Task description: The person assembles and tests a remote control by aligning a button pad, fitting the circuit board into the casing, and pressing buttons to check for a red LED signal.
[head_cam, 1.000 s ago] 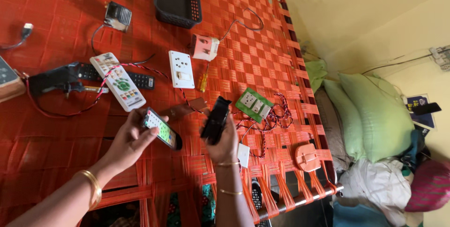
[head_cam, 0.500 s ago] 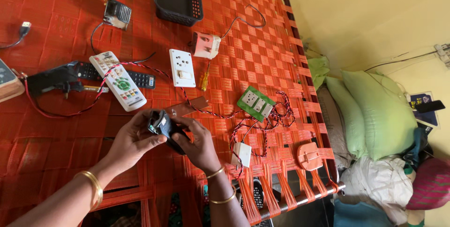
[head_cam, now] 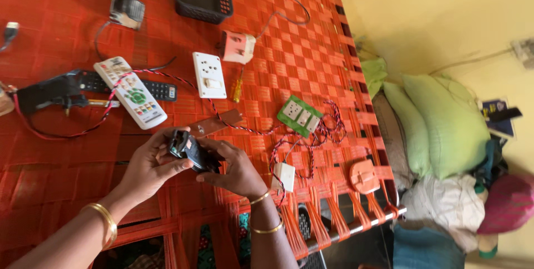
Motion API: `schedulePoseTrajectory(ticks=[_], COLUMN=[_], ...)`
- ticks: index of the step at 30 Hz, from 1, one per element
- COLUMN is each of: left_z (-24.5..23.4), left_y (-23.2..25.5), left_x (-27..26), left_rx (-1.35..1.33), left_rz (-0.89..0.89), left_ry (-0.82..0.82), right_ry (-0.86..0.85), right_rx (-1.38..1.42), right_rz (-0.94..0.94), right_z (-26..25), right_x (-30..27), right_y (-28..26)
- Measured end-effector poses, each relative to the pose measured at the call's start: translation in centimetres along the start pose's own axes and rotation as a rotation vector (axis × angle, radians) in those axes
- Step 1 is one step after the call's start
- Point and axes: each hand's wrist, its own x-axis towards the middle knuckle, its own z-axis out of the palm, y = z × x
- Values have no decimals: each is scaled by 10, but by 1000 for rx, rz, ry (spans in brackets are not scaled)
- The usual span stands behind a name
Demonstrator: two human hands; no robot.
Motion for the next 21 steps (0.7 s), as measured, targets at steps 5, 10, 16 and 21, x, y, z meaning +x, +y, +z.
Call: schedulePoseTrajectory(ticks=[5, 10, 16, 21], left_z=[1, 2, 4, 6], left_y=[1, 0, 3, 5], left_x=[0, -3, -3, -3], left_rx=[40, 73, 131, 131], left_rz=[-24, -13, -10, 39], left_ry=[6, 0, 13, 22], right_ry=[-45, -31, -28, 44], right_rx=[93, 122, 74, 43], right_rz=[36, 9, 78, -14], right_z=[-3, -7, -13, -11], right_x=[-3, -5, -7, -6], right_y=[8, 13, 15, 20])
